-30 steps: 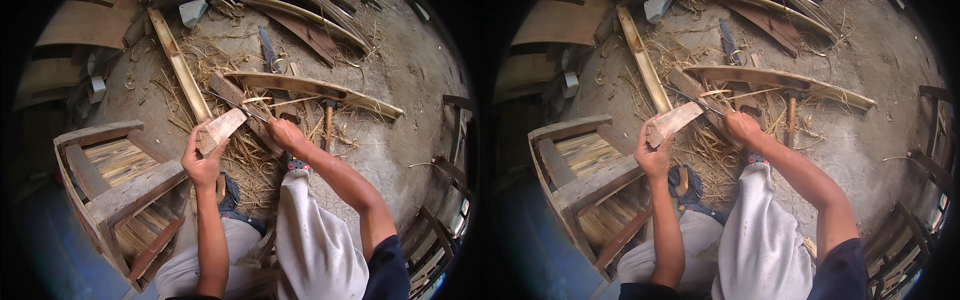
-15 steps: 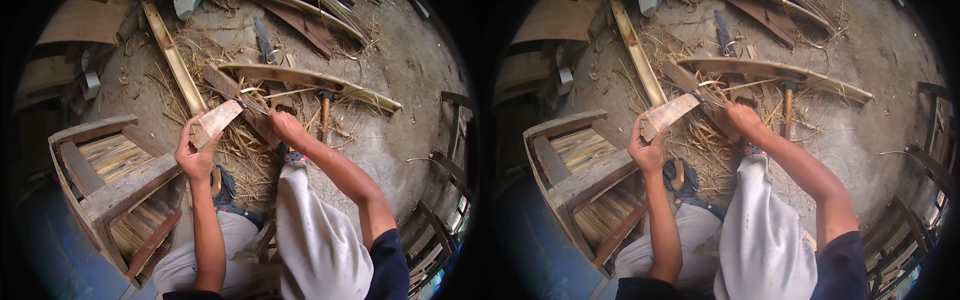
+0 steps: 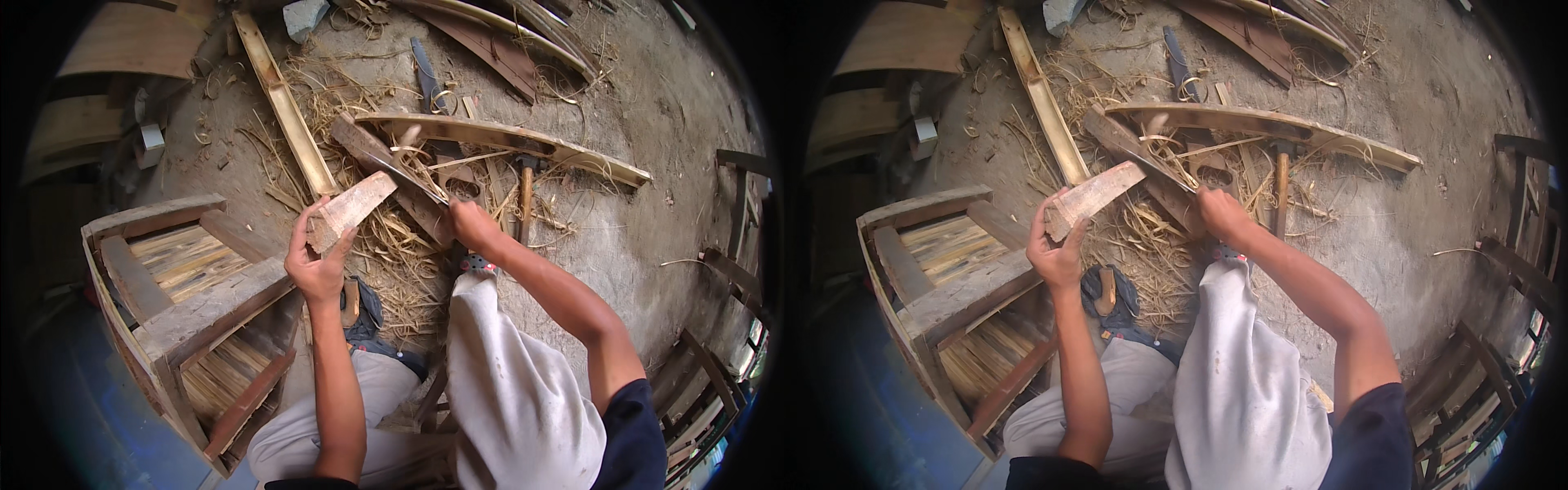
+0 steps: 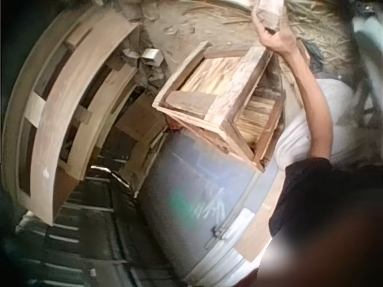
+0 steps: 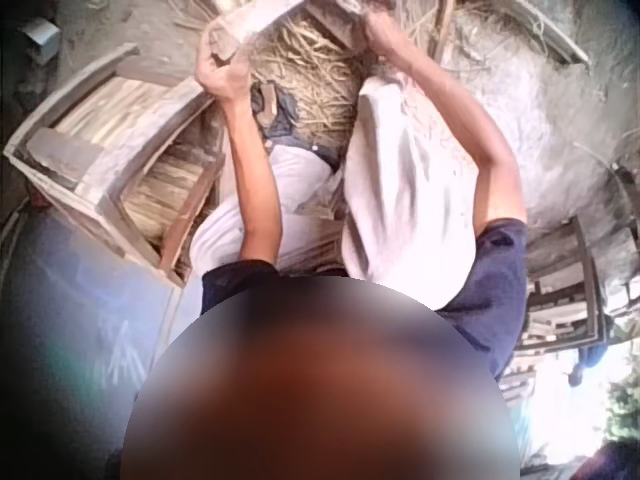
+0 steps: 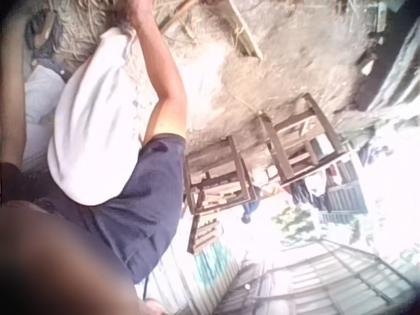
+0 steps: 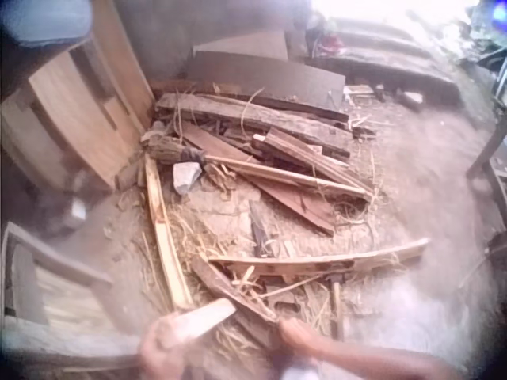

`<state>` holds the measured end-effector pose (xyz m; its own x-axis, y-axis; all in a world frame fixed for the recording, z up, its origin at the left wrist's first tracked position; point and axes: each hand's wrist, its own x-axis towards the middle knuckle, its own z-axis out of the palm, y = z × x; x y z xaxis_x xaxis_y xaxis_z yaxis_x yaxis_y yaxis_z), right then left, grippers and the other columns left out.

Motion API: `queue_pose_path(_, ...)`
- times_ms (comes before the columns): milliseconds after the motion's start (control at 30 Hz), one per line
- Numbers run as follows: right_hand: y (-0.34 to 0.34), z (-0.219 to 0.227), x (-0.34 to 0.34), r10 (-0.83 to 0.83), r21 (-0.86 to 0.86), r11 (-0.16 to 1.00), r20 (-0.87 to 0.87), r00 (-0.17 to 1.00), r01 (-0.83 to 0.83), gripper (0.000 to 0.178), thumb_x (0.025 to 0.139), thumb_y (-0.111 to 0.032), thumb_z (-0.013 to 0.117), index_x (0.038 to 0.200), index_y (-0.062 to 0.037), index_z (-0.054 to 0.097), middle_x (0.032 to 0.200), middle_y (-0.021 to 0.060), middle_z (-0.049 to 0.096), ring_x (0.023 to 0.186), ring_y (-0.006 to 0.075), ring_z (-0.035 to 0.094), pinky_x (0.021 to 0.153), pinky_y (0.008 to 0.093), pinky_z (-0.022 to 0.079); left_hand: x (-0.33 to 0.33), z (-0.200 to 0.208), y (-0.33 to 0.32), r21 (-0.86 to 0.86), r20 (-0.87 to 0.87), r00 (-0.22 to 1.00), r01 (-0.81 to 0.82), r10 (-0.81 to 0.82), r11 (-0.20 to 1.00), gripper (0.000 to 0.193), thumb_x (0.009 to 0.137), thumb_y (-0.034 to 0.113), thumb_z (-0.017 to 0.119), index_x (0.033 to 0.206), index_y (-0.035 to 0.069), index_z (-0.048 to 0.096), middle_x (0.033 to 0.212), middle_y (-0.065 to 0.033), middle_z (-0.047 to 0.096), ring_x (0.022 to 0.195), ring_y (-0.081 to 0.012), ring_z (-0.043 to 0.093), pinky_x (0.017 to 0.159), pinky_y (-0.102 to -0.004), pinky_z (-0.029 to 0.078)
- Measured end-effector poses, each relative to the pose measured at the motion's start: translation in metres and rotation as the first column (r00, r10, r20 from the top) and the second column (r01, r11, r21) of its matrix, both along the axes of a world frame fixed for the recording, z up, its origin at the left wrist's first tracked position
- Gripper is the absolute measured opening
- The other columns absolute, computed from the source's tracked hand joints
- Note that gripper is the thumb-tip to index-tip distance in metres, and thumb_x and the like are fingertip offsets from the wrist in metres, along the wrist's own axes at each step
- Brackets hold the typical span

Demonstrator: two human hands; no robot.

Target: The person sits on the ground and uses a knife to shave and shape a small piece of wood. They repeatedly scrape the wood's surface, rotate it, and remove shavings. The person then places the shaped wood aside among other wood pieces.

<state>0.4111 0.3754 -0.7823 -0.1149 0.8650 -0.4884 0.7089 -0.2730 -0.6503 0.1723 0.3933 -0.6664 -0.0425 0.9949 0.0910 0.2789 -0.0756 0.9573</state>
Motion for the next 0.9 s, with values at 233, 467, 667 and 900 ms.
queue_pose_path(233,0.000,0.041,-0.011,-0.078,0.274,0.935,-0.464,0.882,0.227,0.024,0.102,-0.016,0.049,0.090,0.0038,0.055,0.057,0.0203,0.056,0.045,0.0338,0.057,0.045,0.0451,0.043,-0.009,-0.005,-0.016,0.090,-0.004,0.988,0.152,-0.153,0.984,0.060,0.070,0.002,0.087,0.124,0.000,0.063,0.128,-0.0139,0.063,0.119,-0.0224,0.060,0.101,-0.0346,0.048)
queue_pose_path(467,0.014,0.039,-0.018,0.092,-0.053,0.994,-0.098,0.991,-0.097,0.022,0.099,-0.018,0.051,0.092,0.0024,0.054,0.066,0.0256,0.064,0.059,0.0433,0.065,0.055,0.0513,0.053,-0.019,-0.005,-0.021,0.153,-0.339,0.938,0.128,-0.070,0.980,0.062,0.060,0.013,0.094,0.115,0.004,0.068,0.117,-0.0105,0.062,0.109,-0.0247,0.061,0.093,-0.0355,0.050)
queue_pose_path(667,0.003,0.035,-0.005,0.119,0.402,0.912,-0.442,0.889,0.078,0.020,0.100,-0.017,0.051,0.091,0.0011,0.051,0.061,0.0235,0.059,0.058,0.0431,0.063,0.053,0.0497,0.051,-0.026,-0.007,-0.019,0.153,-0.355,0.920,0.233,-0.166,0.960,0.063,0.063,0.016,0.094,0.119,0.004,0.066,0.122,-0.0099,0.058,0.113,-0.0222,0.059,0.097,-0.0346,0.049)
queue_pose_path(900,-0.011,0.035,-0.007,0.118,0.191,0.978,-0.194,0.974,-0.080,0.003,0.097,-0.004,0.054,0.097,-0.0010,0.055,0.061,0.0193,0.057,0.051,0.0357,0.059,0.050,0.0441,0.046,-0.029,-0.003,-0.016,0.105,-0.358,0.921,0.205,-0.155,0.973,0.062,0.062,0.018,0.094,0.115,0.003,0.067,0.119,-0.0107,0.061,0.111,-0.0241,0.060,0.096,-0.0355,0.049)
